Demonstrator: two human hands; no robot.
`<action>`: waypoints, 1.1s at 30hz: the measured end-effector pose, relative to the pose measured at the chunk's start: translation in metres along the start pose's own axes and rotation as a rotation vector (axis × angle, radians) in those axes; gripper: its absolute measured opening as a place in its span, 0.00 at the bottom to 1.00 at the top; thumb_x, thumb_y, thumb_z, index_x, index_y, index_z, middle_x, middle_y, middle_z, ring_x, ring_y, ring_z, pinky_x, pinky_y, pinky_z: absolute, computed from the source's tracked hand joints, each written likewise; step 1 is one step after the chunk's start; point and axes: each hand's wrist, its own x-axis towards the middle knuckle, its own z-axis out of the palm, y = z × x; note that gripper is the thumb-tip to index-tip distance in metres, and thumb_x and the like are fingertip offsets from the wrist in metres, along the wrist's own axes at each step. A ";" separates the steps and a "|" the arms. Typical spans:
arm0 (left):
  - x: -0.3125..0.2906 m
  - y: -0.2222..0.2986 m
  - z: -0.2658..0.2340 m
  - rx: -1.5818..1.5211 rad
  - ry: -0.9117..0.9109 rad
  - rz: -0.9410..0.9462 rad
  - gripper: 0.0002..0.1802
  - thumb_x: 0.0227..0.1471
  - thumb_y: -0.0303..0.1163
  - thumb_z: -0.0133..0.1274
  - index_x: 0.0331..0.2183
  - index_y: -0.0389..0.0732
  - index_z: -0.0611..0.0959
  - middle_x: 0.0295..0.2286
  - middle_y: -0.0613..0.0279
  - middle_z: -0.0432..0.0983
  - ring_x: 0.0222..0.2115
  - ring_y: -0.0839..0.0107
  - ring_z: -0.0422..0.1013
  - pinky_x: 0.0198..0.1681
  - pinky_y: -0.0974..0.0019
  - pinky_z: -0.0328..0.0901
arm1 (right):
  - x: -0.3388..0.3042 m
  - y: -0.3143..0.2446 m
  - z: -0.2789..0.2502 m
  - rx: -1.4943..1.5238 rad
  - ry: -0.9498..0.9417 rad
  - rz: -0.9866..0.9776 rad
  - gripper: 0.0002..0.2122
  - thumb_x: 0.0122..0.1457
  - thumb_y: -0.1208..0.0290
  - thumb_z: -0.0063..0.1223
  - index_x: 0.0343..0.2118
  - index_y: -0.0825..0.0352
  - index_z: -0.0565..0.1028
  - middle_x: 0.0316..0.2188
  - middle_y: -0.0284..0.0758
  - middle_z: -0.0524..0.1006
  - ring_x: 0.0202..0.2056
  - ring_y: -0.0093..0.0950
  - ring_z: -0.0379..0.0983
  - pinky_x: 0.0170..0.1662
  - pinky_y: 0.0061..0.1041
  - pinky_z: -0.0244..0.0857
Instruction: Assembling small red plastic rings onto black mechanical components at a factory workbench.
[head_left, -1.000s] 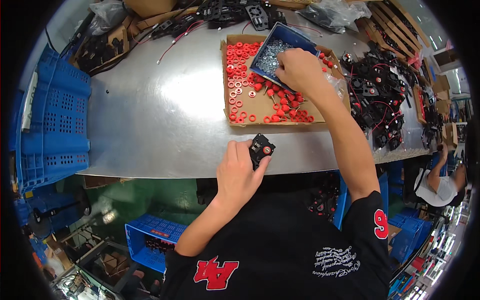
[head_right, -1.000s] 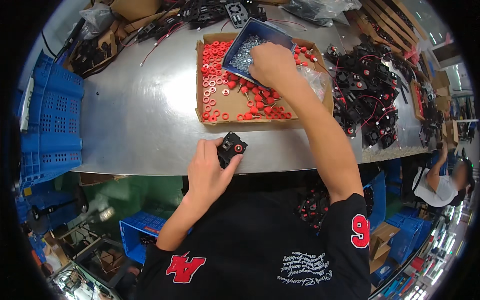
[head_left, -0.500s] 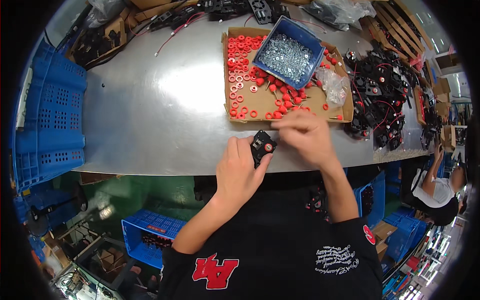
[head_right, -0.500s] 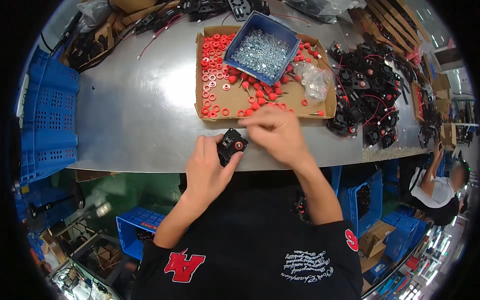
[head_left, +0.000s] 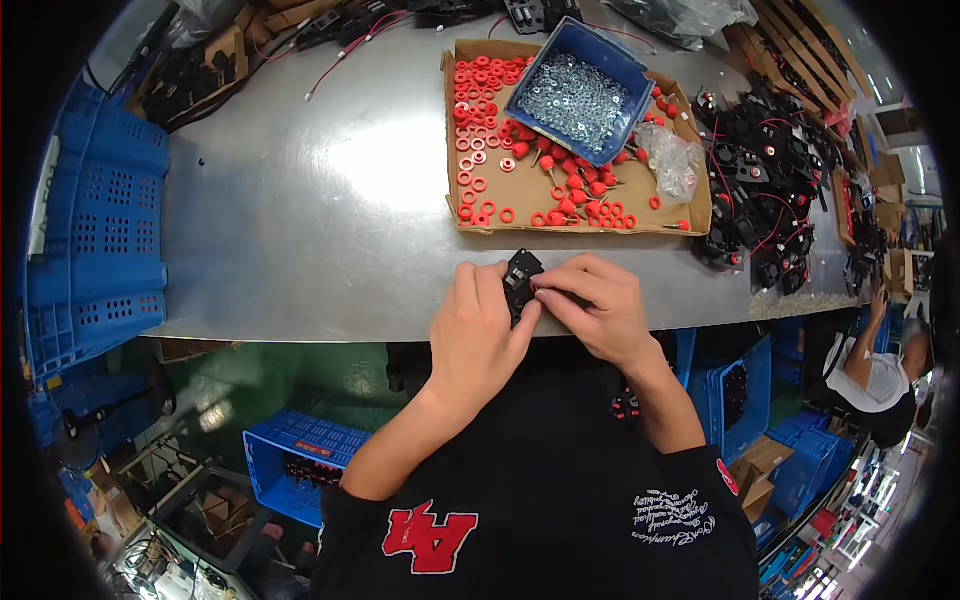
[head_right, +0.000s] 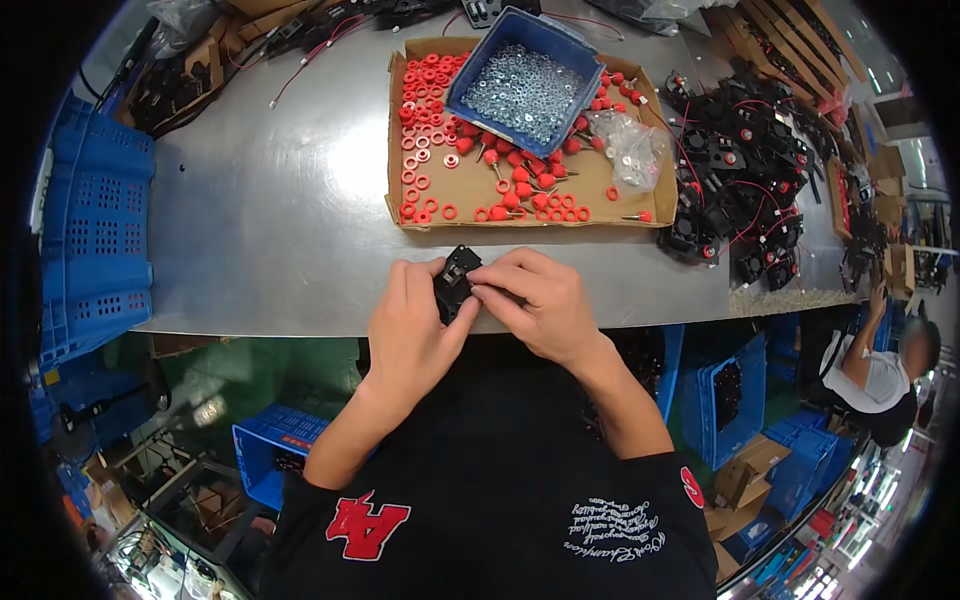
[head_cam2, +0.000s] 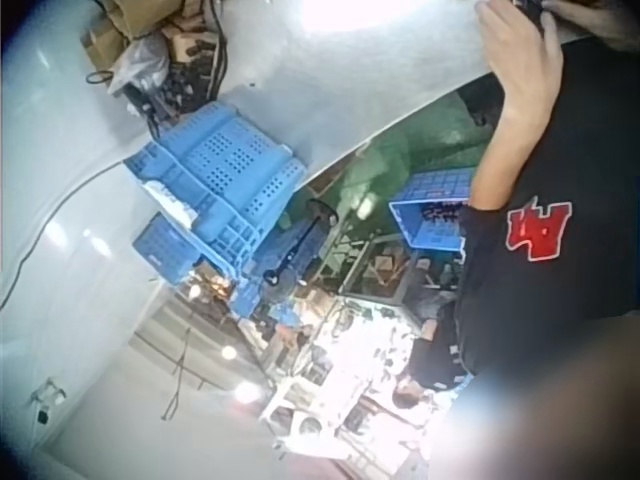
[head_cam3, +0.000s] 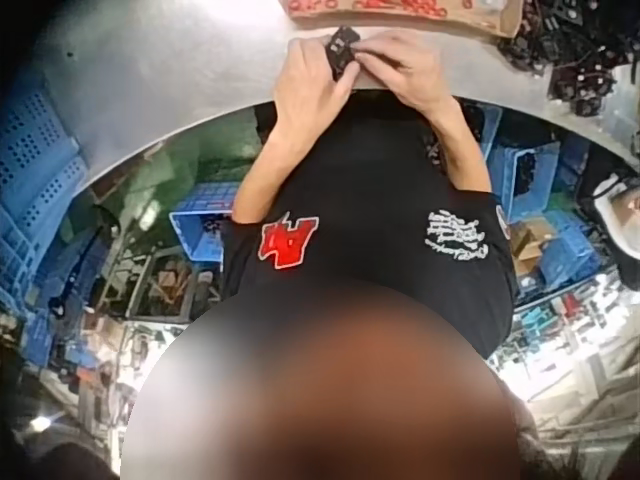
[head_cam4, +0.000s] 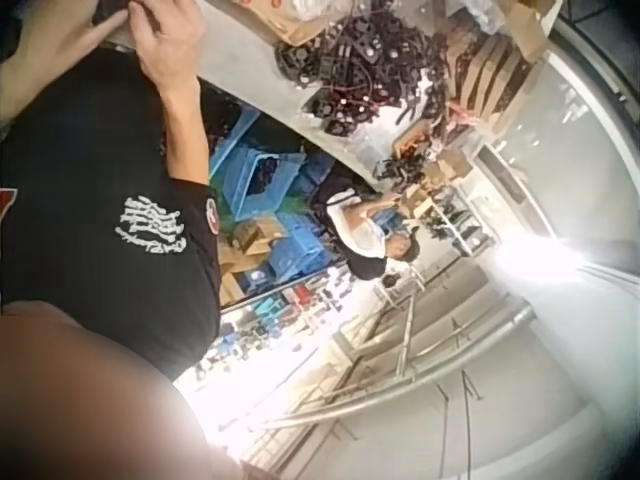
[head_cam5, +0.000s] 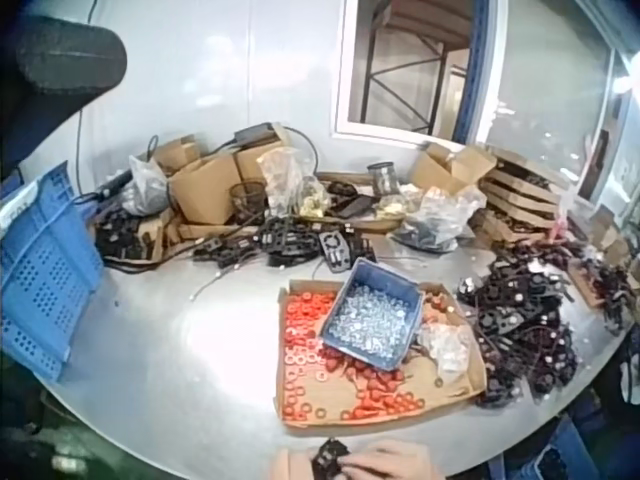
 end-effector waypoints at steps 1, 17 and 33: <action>-0.001 0.000 0.000 0.002 0.002 -0.002 0.25 0.47 0.36 0.64 0.43 0.35 0.74 0.34 0.52 0.68 0.33 0.53 0.73 0.32 0.56 0.69 | 0.001 0.001 0.001 -0.035 0.013 -0.053 0.07 0.52 0.79 0.63 0.35 0.68 0.82 0.29 0.36 0.79 0.27 0.28 0.76 0.30 0.26 0.69; 0.000 -0.001 0.000 0.015 0.000 0.023 0.25 0.47 0.36 0.64 0.43 0.34 0.74 0.34 0.52 0.67 0.34 0.53 0.73 0.32 0.57 0.69 | 0.002 0.003 -0.003 -0.027 -0.016 0.054 0.09 0.49 0.77 0.65 0.36 0.67 0.82 0.27 0.35 0.78 0.29 0.27 0.76 0.31 0.23 0.70; 0.003 0.002 -0.001 -0.002 -0.007 0.005 0.25 0.48 0.37 0.66 0.41 0.31 0.75 0.34 0.48 0.70 0.32 0.49 0.72 0.32 0.55 0.68 | -0.024 0.021 0.011 0.051 0.201 -0.125 0.13 0.48 0.82 0.53 0.38 0.70 0.81 0.30 0.36 0.74 0.24 0.23 0.68 0.28 0.20 0.62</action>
